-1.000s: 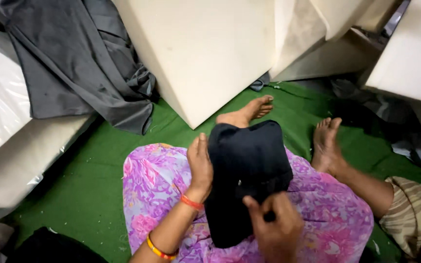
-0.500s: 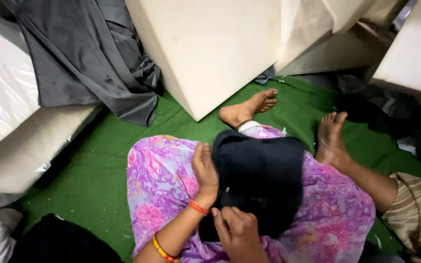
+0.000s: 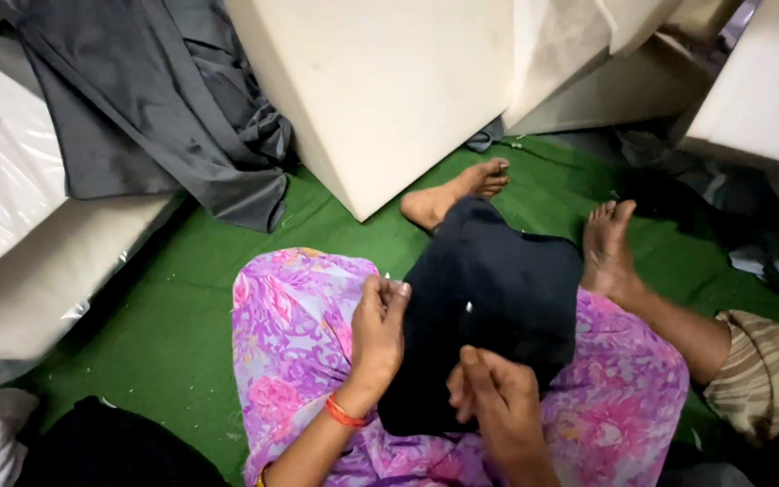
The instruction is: The recorder is stuffing a foam block into a black fabric cover and securing the strap.
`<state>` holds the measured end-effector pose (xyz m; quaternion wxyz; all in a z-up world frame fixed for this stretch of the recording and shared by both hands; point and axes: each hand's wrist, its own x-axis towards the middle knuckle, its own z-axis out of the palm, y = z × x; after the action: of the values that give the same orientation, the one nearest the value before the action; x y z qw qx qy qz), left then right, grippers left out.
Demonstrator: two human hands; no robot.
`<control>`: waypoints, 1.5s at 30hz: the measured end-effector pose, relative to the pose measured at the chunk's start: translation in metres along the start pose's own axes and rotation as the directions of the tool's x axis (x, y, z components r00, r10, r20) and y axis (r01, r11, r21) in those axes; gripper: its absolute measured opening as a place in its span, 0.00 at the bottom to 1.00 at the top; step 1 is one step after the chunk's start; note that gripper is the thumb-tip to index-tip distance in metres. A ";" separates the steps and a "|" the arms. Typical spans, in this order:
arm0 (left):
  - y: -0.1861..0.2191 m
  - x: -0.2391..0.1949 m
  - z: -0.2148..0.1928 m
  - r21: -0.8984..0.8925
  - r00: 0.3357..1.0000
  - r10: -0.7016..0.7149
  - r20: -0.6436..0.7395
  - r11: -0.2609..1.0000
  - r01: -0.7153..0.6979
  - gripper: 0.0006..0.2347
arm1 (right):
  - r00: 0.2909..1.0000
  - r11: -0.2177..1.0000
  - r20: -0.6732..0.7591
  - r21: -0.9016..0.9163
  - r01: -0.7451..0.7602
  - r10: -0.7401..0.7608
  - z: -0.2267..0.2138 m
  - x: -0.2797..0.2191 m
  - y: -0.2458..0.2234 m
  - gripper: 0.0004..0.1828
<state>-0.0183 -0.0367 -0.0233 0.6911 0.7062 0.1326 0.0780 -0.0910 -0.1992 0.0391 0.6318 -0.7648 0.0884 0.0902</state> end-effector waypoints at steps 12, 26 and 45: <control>0.019 -0.024 0.023 0.043 0.986 0.126 -0.112 0.992 -0.122 0.10 | 0.940 0.834 -0.099 -0.498 0.238 -0.327 0.021 -0.023 0.026 0.24; -0.137 0.086 0.057 -0.270 0.996 -0.015 0.086 0.962 0.038 0.19 | 0.890 0.881 -0.041 0.132 0.455 -0.454 -0.002 -0.012 -0.006 0.16; 0.020 -0.007 -0.043 0.067 0.994 -0.103 0.042 0.993 0.100 0.18 | 0.735 0.256 0.139 -0.881 0.398 -0.663 0.007 0.001 -0.015 0.50</control>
<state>-0.0356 0.0023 -0.0018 0.6738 0.7221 0.1553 0.0225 -0.0870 -0.1892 0.0515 0.1251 -0.9597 -0.1535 -0.1994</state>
